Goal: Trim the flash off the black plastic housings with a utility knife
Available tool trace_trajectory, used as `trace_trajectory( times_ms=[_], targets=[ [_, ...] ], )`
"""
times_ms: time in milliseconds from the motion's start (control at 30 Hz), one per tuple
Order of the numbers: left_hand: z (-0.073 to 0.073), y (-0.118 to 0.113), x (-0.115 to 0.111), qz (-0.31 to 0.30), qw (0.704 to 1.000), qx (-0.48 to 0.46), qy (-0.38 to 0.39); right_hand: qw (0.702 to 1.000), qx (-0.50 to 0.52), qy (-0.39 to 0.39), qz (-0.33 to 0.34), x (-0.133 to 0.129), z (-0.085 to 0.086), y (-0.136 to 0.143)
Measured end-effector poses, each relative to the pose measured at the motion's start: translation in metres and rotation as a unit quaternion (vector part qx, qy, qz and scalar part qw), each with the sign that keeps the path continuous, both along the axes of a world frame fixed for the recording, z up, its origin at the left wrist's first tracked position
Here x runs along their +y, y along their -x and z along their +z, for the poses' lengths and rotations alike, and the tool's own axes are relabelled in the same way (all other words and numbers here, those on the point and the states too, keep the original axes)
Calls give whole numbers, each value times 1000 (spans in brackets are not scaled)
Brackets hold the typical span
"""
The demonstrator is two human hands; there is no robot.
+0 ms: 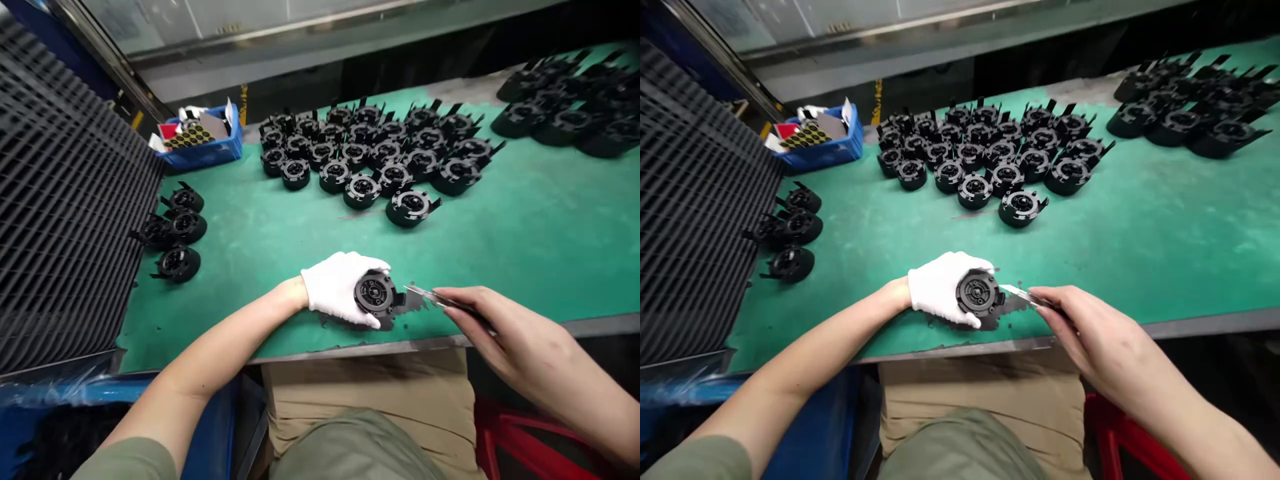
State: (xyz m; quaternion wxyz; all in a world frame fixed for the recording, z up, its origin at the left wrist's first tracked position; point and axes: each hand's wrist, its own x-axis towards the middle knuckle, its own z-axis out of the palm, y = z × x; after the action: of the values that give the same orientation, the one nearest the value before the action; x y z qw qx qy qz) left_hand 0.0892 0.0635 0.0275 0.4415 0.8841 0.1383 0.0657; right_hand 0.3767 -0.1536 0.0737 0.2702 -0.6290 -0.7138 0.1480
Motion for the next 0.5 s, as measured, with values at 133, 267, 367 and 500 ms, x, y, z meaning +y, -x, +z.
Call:
trace_trajectory(
  times_ms=[133,267,367,500],
  targets=[
    [8,-7,3,-45,999,0,10,999,-11,-10,35,3,-5,10],
    [5,-2,0,-44,999,-5,30,1000,-3,-11,21,0,-15,14],
    [0,3,-4,-26,1000,10,14,995,-31,-32,87,15,-18,-1],
    [-1,7,-10,-19,999,27,8,982,-49,-43,175,46,-13,-20]
  ],
)
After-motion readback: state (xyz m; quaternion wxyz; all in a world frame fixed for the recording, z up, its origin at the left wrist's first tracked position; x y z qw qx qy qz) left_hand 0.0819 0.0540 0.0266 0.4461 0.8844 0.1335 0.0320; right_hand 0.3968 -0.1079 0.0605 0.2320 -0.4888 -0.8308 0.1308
